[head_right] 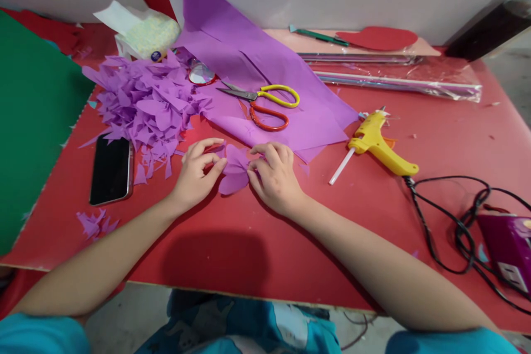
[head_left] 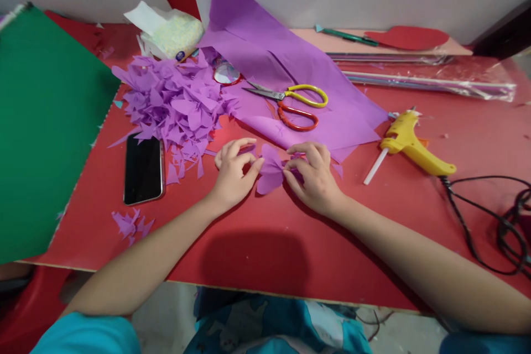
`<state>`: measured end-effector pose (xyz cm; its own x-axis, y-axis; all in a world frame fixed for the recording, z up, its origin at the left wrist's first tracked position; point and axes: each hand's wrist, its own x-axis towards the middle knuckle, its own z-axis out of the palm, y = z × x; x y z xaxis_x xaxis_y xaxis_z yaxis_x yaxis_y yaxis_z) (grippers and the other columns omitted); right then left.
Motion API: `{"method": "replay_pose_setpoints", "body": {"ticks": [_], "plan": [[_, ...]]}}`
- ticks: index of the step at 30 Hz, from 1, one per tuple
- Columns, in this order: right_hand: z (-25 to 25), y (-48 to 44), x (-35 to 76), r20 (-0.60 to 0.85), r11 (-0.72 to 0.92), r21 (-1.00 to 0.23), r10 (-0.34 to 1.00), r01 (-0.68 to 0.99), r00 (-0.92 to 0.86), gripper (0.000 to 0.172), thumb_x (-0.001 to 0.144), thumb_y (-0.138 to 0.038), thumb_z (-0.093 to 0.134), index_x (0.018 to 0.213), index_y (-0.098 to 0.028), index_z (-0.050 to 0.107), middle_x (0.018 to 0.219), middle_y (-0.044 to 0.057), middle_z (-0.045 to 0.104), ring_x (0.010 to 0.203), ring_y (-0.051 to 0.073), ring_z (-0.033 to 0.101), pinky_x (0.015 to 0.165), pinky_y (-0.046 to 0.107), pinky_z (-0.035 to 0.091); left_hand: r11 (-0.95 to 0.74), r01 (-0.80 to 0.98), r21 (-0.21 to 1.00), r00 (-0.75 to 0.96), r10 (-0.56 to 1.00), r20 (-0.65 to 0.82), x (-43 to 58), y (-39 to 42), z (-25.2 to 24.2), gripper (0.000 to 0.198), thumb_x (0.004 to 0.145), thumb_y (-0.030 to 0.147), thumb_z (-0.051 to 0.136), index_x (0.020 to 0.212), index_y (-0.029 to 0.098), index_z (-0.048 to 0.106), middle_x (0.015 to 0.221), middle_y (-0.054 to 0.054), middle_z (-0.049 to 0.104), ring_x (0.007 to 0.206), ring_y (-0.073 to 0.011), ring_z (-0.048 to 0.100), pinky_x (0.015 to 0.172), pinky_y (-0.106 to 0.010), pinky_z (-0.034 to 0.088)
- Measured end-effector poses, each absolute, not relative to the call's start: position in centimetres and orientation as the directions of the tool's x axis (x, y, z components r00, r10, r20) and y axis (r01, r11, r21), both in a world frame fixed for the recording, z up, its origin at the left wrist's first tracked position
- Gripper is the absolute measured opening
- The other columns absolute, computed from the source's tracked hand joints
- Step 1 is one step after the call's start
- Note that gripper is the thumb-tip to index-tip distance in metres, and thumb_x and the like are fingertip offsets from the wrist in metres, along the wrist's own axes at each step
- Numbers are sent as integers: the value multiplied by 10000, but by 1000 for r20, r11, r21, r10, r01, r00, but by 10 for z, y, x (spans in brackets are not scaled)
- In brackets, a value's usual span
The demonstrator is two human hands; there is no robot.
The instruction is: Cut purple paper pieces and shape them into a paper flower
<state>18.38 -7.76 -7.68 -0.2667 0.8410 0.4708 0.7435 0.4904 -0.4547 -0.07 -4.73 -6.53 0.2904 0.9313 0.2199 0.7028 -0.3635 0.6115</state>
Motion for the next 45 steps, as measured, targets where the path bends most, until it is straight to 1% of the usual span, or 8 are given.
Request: {"method": "replay_pose_setpoints", "body": {"ticks": [4, 11, 16, 19, 23, 29, 38, 45], "plan": [[-76, -77, 184, 472, 508, -468, 836, 723, -282, 84, 828, -154, 504, 771, -177, 561, 1022, 113, 559, 996, 256, 469, 860, 447, 351, -365, 699, 614, 284, 931, 231, -1, -46, -64, 238, 829, 274, 541, 613, 176, 560, 1159, -70, 583, 1116, -250, 482, 973, -505, 331], [-75, -74, 187, 438, 509, -541, 850, 669, -293, 76, 817, -155, 515, 757, -189, 548, 1020, 104, 551, 980, 248, 483, 845, 442, 376, -289, 631, 720, 251, 954, 163, -1, -45, -60, 297, 814, 238, 522, 524, 173, 506, 1134, -48, 605, 1089, -222, 514, 965, -441, 366], [-75, -75, 186, 390, 500, -520, 860, 692, -329, 95, 816, -149, 513, 746, -182, 568, 1028, 98, 572, 997, 254, 475, 853, 443, 358, -268, 729, 630, 189, 963, 190, 1, -47, -59, 334, 786, 194, 541, 472, 161, 433, 1052, -31, 633, 1031, -224, 524, 940, -462, 331], [-75, -75, 185, 351, 492, -505, 867, 709, -353, 101, 810, -151, 520, 737, -181, 585, 1032, 92, 577, 1008, 266, 462, 849, 447, 347, -304, 774, 555, 169, 945, 281, 2, -50, -60, 257, 770, 207, 564, 537, 167, 463, 1041, -49, 613, 1015, -234, 511, 901, -459, 331], [-76, -75, 185, 334, 503, -487, 863, 714, -380, 113, 822, -169, 517, 741, -171, 596, 1033, 95, 579, 1010, 264, 449, 844, 444, 340, -469, 766, 440, 318, 871, 375, 1, -54, -61, 147, 744, 298, 622, 664, 187, 568, 1083, -74, 560, 1056, -260, 461, 923, -472, 303], [-76, -77, 185, 331, 514, -462, 856, 723, -397, 110, 825, -176, 525, 743, -162, 597, 1033, 96, 581, 1006, 255, 437, 841, 433, 329, -601, 709, 369, 544, 799, 255, -1, -56, -64, 145, 747, 369, 634, 796, 234, 655, 1204, -74, 498, 1146, -298, 375, 976, -542, 222], [-76, -76, 185, 320, 513, -463, 857, 723, -403, 112, 826, -166, 522, 745, -167, 599, 1030, 88, 586, 999, 247, 435, 832, 421, 327, -626, 684, 374, 602, 775, 195, -4, -50, -66, 131, 775, 334, 617, 851, 233, 652, 1234, -77, 492, 1167, -290, 374, 973, -539, 236], [-75, -77, 183, 301, 501, -469, 865, 727, -402, 140, 837, -177, 509, 734, -169, 603, 1025, 89, 592, 985, 251, 441, 817, 420, 332, -626, 669, 401, 623, 766, 157, -7, -46, -65, 98, 800, 296, 595, 783, 205, 629, 1279, -72, 486, 1204, -283, 364, 975, -521, 266]]}}
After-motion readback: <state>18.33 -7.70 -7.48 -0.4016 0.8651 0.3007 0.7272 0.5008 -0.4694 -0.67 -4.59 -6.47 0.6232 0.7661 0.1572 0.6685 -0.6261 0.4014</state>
